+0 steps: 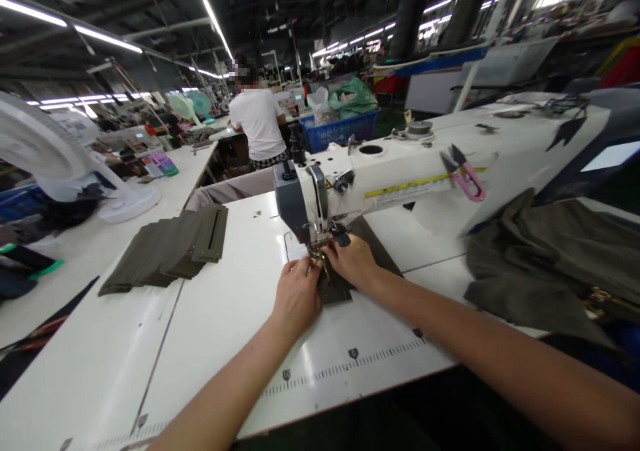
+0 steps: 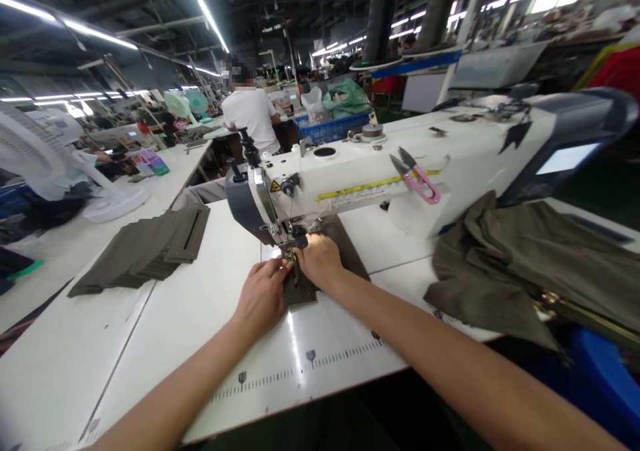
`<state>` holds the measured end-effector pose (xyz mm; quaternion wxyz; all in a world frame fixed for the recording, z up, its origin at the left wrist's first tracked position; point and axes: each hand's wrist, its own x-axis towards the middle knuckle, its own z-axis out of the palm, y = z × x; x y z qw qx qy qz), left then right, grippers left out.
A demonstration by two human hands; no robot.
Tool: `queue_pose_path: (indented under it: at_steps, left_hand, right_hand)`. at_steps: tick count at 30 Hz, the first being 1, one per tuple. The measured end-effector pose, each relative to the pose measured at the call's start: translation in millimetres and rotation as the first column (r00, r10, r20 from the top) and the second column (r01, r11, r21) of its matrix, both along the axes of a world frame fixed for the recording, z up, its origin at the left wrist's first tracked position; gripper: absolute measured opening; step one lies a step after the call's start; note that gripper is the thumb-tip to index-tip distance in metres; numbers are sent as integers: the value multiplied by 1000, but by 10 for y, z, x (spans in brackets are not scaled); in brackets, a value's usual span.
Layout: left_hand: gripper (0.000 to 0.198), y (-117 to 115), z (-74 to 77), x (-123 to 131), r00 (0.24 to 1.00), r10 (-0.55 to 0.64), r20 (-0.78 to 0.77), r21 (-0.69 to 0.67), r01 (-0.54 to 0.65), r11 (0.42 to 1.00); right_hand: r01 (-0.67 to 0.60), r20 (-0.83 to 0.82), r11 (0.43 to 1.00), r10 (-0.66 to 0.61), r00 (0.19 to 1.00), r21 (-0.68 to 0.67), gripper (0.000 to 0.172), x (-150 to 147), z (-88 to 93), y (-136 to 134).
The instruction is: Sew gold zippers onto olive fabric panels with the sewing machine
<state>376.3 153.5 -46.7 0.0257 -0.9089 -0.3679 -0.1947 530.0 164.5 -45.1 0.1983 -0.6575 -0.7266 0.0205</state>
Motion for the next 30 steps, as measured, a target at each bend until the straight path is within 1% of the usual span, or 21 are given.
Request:
queue_pose_path:
  at_steps: [1, 2, 3, 4, 5, 6, 8, 11, 16, 19, 23, 26, 28, 30]
  left_hand:
    - [41, -20, -9, -11, 1000, -7, 10, 0, 7, 1000]
    - [38, -40, -19, -21, 1000, -24, 19, 5, 23, 1000]
    - [35, -59, -29, -31, 999, -46, 27, 17, 45, 999]
    - [33, -74, -39, -39, 997, -69, 32, 33, 68, 997]
    - [31, -85, -48, -45, 995, -91, 35, 54, 89, 995]
    - [29, -91, -55, -49, 993, -111, 37, 76, 108, 991]
    - [26, -89, -61, -50, 990, -136, 33, 107, 132, 985]
    - [26, -58, -49, -45, 987, -159, 36, 133, 153, 979]
    - [26, 40, -22, -35, 980, -193, 43, 137, 186, 973]
    - [27, 121, -37, -28, 982, -183, 47, 134, 175, 975]
    - [29, 208, -47, -24, 990, -137, 46, 115, 131, 985]
    - [29, 220, -12, -54, 993, -109, 37, 74, 106, 992]
    - [29, 204, 20, -88, 989, -136, 49, 33, 134, 990]
    - [27, 176, 39, -120, 986, -150, 67, 19, 149, 989]
  right_hand:
    - [-95, 8, 995, 94, 996, 26, 29, 33, -7, -123]
    - [-214, 17, 975, 213, 977, 53, 29, 67, -25, -251]
    - [-359, 29, 927, 358, 933, 110, 35, 100, -51, -372]
    - [-437, 37, 886, 436, 899, 155, 40, 127, -83, -476]
    - [-486, 42, 852, 488, 872, 195, 43, 146, -116, -555]
    - [-504, 42, 834, 509, 860, 223, 43, 157, -145, -607]
    - [-495, 36, 834, 502, 864, 241, 38, 160, -183, -632]
    - [-505, 50, 824, 510, 859, 257, 36, 150, -189, -562]
    - [-536, 76, 796, 538, 839, 281, 38, 160, -169, -424]
    - [-540, 65, 793, 545, 836, 281, 39, 161, -180, -339]
    - [-493, 0, 818, 516, 857, 297, 37, 151, -213, -247]
    - [-438, -40, 843, 472, 881, 312, 34, 152, -207, -231]
    - [-426, -13, 852, 451, 892, 303, 29, 160, -158, -236]
    - [-400, 20, 884, 408, 913, 242, 22, 172, -71, -239]
